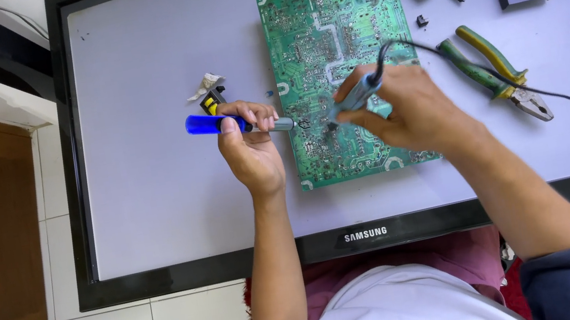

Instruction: Using a soldering iron and a desoldering pump to remove solder from components on a circuit board.

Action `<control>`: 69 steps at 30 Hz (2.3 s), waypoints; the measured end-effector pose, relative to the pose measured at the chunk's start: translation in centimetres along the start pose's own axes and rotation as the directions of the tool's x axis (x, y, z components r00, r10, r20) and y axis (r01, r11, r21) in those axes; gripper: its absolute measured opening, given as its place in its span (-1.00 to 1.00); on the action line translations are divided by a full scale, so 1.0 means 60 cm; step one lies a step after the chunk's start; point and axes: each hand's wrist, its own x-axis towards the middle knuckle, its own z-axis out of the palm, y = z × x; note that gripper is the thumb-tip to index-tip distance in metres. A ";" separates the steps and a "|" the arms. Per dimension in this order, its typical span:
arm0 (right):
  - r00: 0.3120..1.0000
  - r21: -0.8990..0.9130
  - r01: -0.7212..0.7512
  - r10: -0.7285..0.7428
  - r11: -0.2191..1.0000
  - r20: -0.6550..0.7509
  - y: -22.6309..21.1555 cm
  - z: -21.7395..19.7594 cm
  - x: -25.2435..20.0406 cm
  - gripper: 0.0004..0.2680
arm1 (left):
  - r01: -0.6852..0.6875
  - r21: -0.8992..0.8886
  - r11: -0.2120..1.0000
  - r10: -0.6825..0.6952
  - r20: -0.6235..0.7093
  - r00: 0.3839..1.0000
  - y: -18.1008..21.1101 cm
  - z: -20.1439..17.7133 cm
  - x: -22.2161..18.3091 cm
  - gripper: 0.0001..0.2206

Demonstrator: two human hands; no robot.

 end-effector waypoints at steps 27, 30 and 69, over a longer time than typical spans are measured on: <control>0.928 0.519 -0.147 0.299 0.842 -0.223 0.079 -0.025 -0.157 -0.89 | 0.051 0.024 0.998 -0.054 0.124 0.991 -0.034 0.054 -0.035 -0.67; 0.933 0.473 -0.135 0.272 0.870 -0.235 0.072 -0.028 -0.163 -0.89 | 0.063 0.007 0.998 -0.064 0.133 0.989 -0.043 0.053 -0.037 -0.67; 0.677 0.653 -0.222 0.596 0.724 -0.431 0.083 -0.002 -0.183 -0.87 | -0.028 -0.005 1.000 0.028 0.036 0.999 -0.019 -0.032 -0.013 -0.48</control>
